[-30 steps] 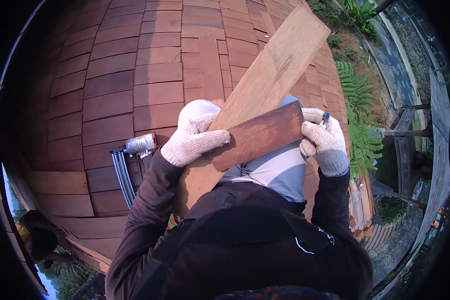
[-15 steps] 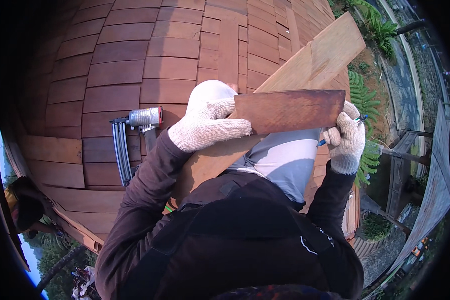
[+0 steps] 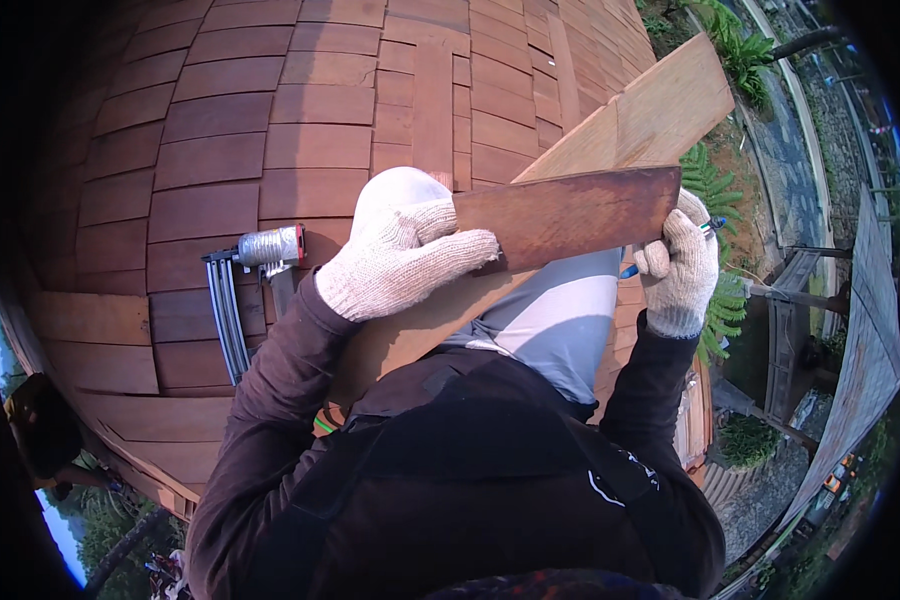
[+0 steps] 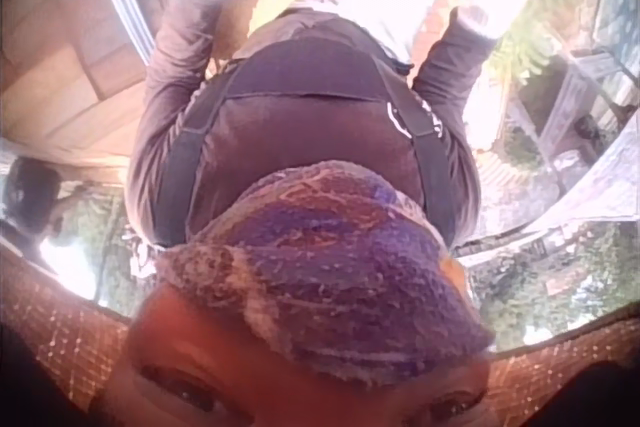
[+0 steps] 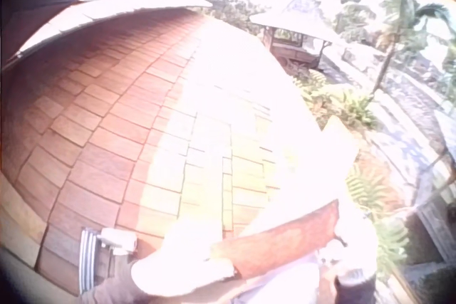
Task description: The person positions wooden shingles onto a sloped roof and secures them using a pneumatic nail gun. They use a blue pen to mark a shingle held on their lap before placing and nailing it.
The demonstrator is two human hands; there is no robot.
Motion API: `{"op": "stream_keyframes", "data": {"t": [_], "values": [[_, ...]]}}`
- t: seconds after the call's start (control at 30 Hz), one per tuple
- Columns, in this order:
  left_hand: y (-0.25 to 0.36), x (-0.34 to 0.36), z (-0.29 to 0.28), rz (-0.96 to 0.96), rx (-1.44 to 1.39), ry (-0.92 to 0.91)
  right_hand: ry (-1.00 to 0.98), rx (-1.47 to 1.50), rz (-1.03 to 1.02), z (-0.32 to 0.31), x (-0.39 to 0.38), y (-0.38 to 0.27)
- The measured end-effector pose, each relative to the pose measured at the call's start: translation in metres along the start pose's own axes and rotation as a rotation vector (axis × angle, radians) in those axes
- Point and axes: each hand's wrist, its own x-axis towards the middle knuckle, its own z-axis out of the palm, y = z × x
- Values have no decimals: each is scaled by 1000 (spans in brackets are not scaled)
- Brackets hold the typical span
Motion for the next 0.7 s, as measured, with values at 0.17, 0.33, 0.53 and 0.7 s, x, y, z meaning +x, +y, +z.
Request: {"op": "stream_keyframes", "data": {"t": [0.17,0.33,0.53,0.7], "values": [[18,-2,3,109,163,83,-15,94,-2,-5,0,9],[20,1,7,177,298,191,-32,78,-20,-9,3,13],[35,-6,2,0,169,83,-50,87,-41,-2,2,10],[27,6,7,350,360,349,-30,103,-59,-5,0,8]]}}
